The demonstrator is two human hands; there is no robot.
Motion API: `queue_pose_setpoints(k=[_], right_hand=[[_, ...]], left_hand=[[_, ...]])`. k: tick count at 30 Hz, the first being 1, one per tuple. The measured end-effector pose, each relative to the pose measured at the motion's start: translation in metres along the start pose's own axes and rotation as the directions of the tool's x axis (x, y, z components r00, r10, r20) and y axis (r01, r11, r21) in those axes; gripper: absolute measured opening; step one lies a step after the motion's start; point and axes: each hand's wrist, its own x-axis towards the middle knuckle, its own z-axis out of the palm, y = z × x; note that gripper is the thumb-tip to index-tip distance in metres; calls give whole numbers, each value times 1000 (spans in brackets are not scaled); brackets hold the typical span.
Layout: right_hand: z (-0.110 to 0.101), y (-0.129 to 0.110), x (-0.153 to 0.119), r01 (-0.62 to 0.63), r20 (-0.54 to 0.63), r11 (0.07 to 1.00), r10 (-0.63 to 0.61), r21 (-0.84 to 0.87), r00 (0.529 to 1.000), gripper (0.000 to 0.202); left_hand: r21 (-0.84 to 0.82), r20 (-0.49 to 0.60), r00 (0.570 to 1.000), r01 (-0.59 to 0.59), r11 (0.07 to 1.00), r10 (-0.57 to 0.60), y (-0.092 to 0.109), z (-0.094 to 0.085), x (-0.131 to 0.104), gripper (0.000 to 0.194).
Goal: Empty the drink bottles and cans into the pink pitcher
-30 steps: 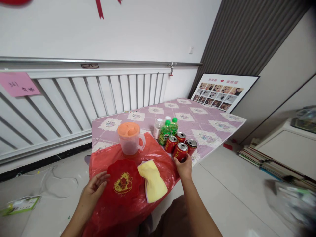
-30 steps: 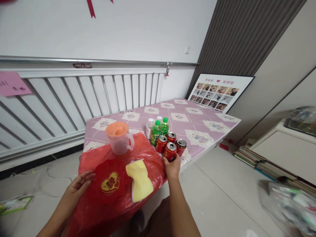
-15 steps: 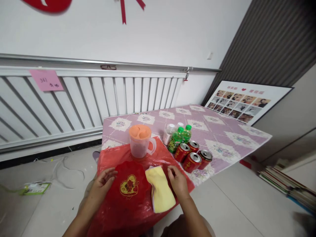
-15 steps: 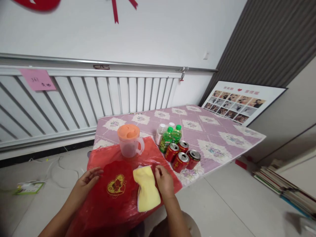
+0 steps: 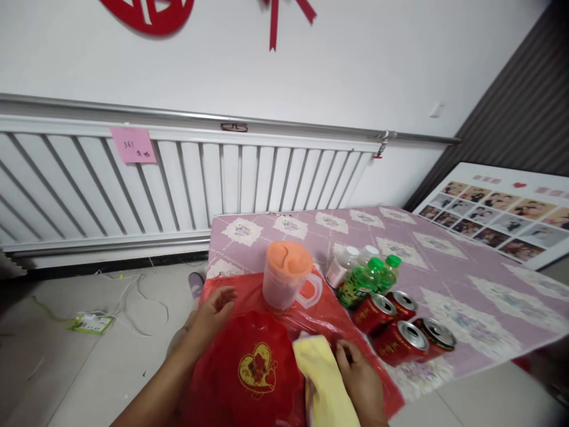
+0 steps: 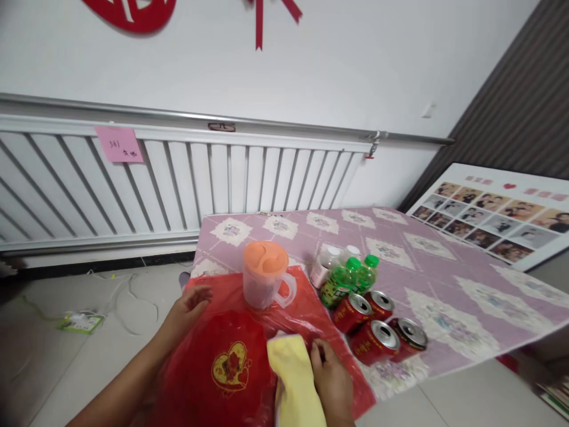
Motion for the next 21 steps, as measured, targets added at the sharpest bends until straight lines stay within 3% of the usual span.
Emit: queue_pose_setpoints(k=[6,12,21], right_hand=[[-1,0,4,-46,24,999,46,-25,999,46],[0,-1,6,-93,28,996,93,-11,995,44],[-3,-2,8,-106,19,994,106,-1,994,43]], left_hand=[[94,80,996,-47,994,39,-18,21,68,32],[132,104,994,-51,990,37,-32,60,122,36],[-6,277,959,-64,998,63,-41,111,177,70]])
